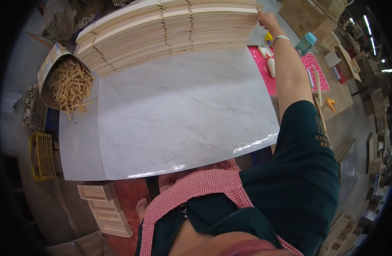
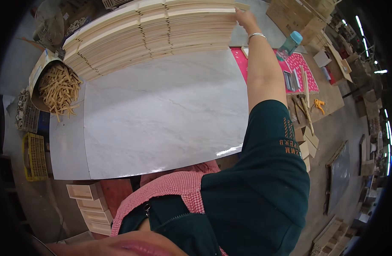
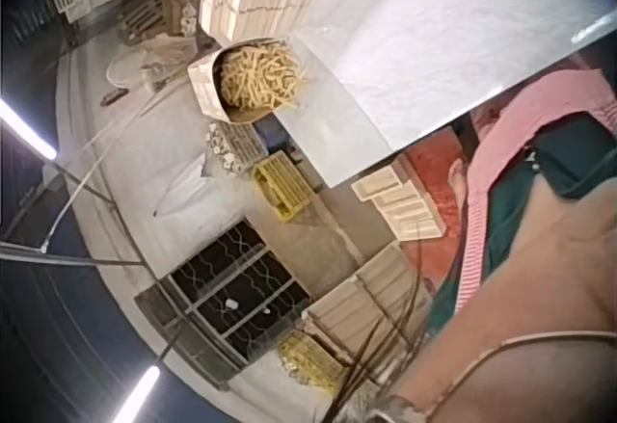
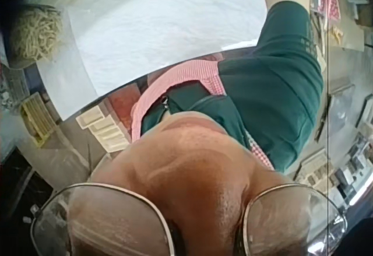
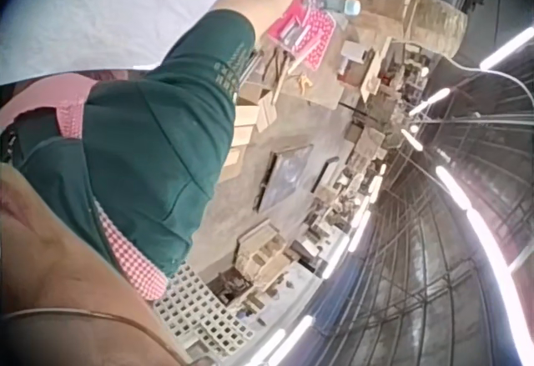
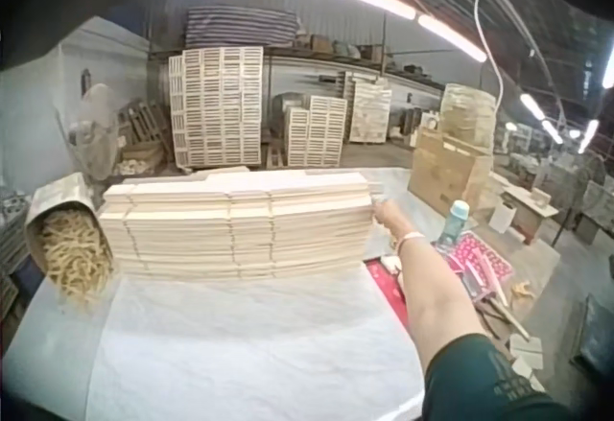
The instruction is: Assembling wooden boxes by applying glue and using a nail gun.
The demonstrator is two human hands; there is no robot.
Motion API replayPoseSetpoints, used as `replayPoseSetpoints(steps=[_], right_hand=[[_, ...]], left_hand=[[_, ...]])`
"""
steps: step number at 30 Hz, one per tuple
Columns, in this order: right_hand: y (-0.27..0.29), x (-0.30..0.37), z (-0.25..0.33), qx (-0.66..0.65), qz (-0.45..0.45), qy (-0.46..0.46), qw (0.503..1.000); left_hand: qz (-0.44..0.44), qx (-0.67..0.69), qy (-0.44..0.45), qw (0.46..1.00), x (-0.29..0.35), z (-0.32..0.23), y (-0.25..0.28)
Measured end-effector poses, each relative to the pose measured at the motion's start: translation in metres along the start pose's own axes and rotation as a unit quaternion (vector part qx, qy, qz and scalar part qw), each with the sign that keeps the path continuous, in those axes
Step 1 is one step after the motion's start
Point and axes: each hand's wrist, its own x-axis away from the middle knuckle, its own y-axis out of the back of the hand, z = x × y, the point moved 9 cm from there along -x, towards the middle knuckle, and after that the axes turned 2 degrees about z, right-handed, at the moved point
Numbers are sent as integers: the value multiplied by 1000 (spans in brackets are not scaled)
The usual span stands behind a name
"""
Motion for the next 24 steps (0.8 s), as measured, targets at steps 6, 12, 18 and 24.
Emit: replayPoseSetpoints(steps=[6,12,18,24], right_hand=[[7,1,9,3,63,-33,997],[-7,-8,10,-77,66,-20,995],[25,36,29,-197,50,-66,977],[23,53,11,-271,43,-84,958]], left_hand=[[-21,14,-74,997,23,-30,-14],[-90,-25,-132,987,43,-59,-20],[-150,-35,-196,968,81,-126,-59],[69,79,-307,946,86,-327,-256]])
